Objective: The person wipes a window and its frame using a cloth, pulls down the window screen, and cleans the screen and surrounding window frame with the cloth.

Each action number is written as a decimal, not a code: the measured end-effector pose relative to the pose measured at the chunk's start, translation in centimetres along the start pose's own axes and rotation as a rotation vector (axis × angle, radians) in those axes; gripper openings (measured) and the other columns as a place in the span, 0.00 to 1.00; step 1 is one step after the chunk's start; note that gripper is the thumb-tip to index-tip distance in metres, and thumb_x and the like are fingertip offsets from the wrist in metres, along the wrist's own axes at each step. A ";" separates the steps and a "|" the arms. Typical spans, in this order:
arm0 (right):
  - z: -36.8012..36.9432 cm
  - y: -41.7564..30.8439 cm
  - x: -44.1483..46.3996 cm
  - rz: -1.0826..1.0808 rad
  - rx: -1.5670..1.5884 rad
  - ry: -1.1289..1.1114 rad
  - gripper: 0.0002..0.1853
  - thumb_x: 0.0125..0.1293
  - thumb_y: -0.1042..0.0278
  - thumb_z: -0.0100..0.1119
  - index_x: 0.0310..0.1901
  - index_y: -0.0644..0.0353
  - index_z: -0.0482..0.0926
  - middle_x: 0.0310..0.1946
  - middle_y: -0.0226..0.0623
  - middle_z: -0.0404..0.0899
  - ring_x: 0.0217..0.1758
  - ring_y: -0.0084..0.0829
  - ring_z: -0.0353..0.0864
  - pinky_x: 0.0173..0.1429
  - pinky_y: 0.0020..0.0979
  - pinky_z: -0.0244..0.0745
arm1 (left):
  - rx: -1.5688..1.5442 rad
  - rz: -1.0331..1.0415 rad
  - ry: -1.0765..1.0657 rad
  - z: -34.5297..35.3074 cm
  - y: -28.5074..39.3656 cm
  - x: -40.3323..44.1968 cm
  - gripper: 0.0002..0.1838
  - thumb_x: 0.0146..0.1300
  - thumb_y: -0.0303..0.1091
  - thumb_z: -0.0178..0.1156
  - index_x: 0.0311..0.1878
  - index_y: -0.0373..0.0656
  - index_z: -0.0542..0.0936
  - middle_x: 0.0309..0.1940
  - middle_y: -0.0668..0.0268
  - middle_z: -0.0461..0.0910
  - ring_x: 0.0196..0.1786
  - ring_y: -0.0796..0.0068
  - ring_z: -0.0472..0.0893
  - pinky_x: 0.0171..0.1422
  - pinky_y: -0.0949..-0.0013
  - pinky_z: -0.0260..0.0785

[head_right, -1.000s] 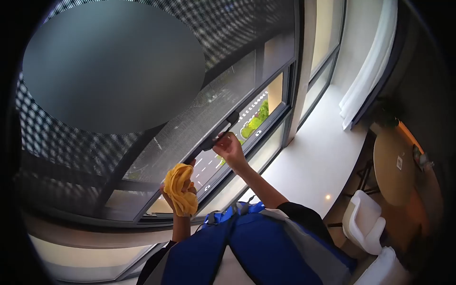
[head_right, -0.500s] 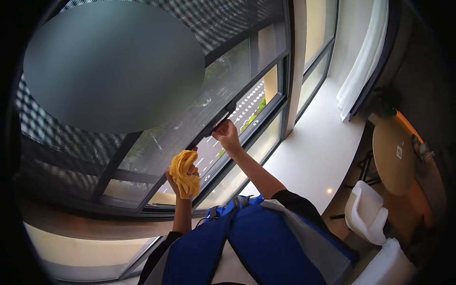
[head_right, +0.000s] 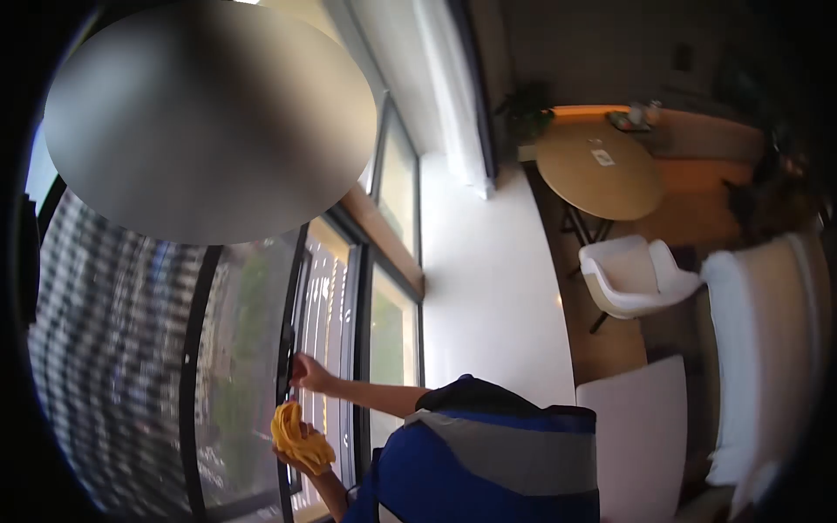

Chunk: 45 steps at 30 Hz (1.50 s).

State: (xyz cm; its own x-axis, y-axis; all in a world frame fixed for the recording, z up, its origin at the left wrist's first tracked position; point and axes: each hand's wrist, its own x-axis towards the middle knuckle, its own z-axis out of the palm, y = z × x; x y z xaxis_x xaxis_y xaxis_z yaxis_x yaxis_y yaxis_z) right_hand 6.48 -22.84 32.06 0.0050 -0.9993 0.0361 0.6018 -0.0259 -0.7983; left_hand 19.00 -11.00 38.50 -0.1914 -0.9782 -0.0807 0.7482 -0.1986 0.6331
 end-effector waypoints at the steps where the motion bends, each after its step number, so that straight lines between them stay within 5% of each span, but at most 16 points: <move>1: -0.3 0.3 0.0 -0.046 -0.002 -0.038 0.19 0.47 0.85 0.62 0.40 0.59 0.67 0.33 0.32 0.73 0.38 0.25 0.76 0.42 0.28 0.76 | 0.061 -0.003 0.064 -0.6 -0.1 0.8 0.38 0.59 0.62 0.40 0.62 0.39 0.62 0.41 0.56 0.76 0.27 0.68 0.77 0.27 0.68 0.74; 3: -1.2 0.9 0.3 -0.105 -0.002 -0.087 0.19 0.48 0.82 0.64 0.40 0.60 0.67 0.33 0.31 0.73 0.38 0.25 0.76 0.44 0.28 0.74 | 0.273 0.027 -0.012 -4.1 0.0 2.9 0.37 0.60 0.62 0.39 0.61 0.39 0.64 0.37 0.57 0.79 0.30 0.64 0.81 0.32 0.65 0.78; 4: -1.5 0.7 0.1 -0.109 0.009 -0.124 0.20 0.48 0.81 0.64 0.41 0.60 0.67 0.33 0.31 0.73 0.38 0.24 0.76 0.45 0.28 0.74 | 0.209 -0.115 -0.307 -5.9 0.9 4.2 0.38 0.60 0.61 0.42 0.64 0.39 0.60 0.50 0.52 0.74 0.45 0.60 0.79 0.41 0.62 0.78; 7: -2.4 3.3 1.0 -0.087 -0.007 -0.204 0.23 0.51 0.80 0.62 0.49 0.63 0.66 0.37 0.32 0.73 0.43 0.26 0.74 0.52 0.31 0.72 | 0.293 0.055 0.168 -6.6 -0.8 4.6 0.40 0.57 0.64 0.51 0.60 0.39 0.65 0.52 0.56 0.72 0.46 0.64 0.75 0.45 0.63 0.72; 15: -2.1 5.0 1.9 0.045 -0.303 -0.009 0.35 0.47 0.71 0.69 0.57 0.64 0.62 0.45 0.40 0.71 0.45 0.30 0.74 0.48 0.32 0.73 | 0.387 -0.072 0.065 -1.4 -6.2 8.8 0.40 0.57 0.64 0.51 0.61 0.39 0.64 0.53 0.54 0.71 0.46 0.63 0.75 0.46 0.63 0.72; 22: -3.6 7.8 4.3 -0.040 -0.159 -0.156 0.35 0.43 0.70 0.70 0.53 0.63 0.63 0.40 0.40 0.72 0.43 0.31 0.74 0.45 0.33 0.71 | 0.382 -0.106 0.040 -0.7 -7.2 9.9 0.40 0.57 0.63 0.51 0.62 0.39 0.62 0.54 0.53 0.70 0.47 0.63 0.75 0.46 0.63 0.72; 29: -3.0 14.2 8.8 -0.238 -0.514 0.102 0.37 0.43 0.68 0.71 0.55 0.63 0.62 0.43 0.39 0.71 0.43 0.27 0.72 0.44 0.32 0.71 | 0.391 -0.114 0.041 -0.6 -7.3 10.3 0.41 0.57 0.63 0.51 0.63 0.39 0.61 0.55 0.52 0.69 0.48 0.62 0.75 0.47 0.63 0.73; 45: -3.6 17.9 8.0 -0.294 -0.114 -0.286 0.30 0.58 0.60 0.63 0.59 0.63 0.67 0.51 0.45 0.73 0.56 0.27 0.70 0.61 0.29 0.62 | 0.382 -0.105 0.078 -0.7 -7.1 10.2 0.42 0.57 0.62 0.51 0.64 0.39 0.58 0.57 0.49 0.67 0.49 0.61 0.75 0.48 0.63 0.73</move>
State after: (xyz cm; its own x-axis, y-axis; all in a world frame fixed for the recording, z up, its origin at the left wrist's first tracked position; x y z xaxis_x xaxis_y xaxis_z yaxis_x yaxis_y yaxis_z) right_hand 14.37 -31.35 15.89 0.0775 -0.9021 0.4244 0.5185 -0.3272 -0.7900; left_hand 12.17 -19.60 32.61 -0.1946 -0.9584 -0.2088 0.4347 -0.2751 0.8575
